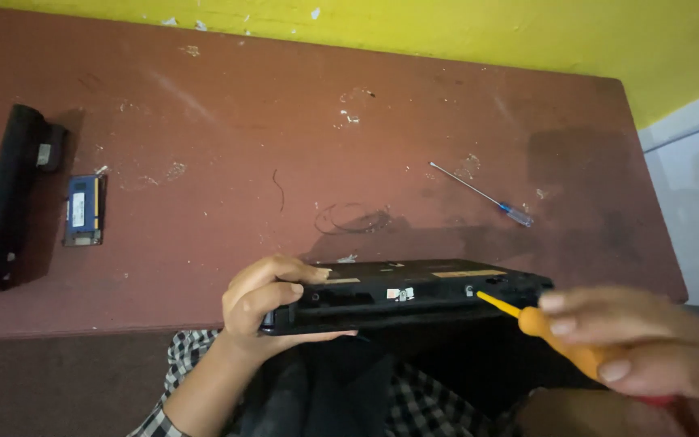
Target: Disassembling a laptop by removing the keyboard and unscrewing internal components using a screwdriver.
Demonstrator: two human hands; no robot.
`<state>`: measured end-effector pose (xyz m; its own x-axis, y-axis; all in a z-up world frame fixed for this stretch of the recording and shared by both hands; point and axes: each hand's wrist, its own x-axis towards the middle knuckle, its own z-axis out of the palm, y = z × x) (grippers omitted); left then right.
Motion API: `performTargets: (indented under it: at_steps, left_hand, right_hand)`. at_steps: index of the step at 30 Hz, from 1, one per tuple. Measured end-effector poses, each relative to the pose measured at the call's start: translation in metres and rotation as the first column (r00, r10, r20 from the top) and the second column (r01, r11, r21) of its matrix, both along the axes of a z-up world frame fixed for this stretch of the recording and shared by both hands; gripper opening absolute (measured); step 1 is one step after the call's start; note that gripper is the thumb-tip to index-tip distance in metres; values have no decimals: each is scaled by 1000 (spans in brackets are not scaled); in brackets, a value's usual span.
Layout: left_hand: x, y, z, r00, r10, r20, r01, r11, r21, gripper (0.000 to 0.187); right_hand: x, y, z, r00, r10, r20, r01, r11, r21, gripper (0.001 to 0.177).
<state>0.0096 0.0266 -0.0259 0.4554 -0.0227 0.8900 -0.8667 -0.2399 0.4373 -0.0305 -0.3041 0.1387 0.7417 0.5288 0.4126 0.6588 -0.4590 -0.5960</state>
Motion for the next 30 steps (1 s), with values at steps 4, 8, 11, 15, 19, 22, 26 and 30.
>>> performTargets:
  at_steps: [4,8,11,15,19,22,26,30]
  left_hand:
    - [-1,2,0,1000,-20,-16,21,1000,6,67]
    - [-3,0,3,998,-7,-56,7,1000,-3,66]
    - [-2,1,2,999,-16,-43,16,1000,13,75]
    - [-6,3,2,996,-35,-84,38,999,35,74]
    - [-1,2,2,998,-26,-60,26,1000,4,76]
    - [-4,3,-3,997,-19,-68,20,1000,13,76]
    - [-1,4,-5,1000,-23,-21,24,999,30,74]
    - [-3,3,-2,999,-21,-30,22,999,38,75]
  right_hand:
    - [13,-33,-2,982,-99,-159,86,992,-89,17]
    - [5,11,12,467,-503,-727,791,606,88,13]
    - [0,7,-19,958,-254,136,248,967,58,28]
    - [10,5,-57,931,-335,148,263,893,366,36]
    - [7,3,-42,936,-251,248,201,957,208,28]
    - [-12,32,-33,900,-430,79,397,880,261,21]
    - [21,5,-42,909,-211,359,144,968,204,39]
    - [-8,-26,-39,980,-154,-125,176,966,190,57]
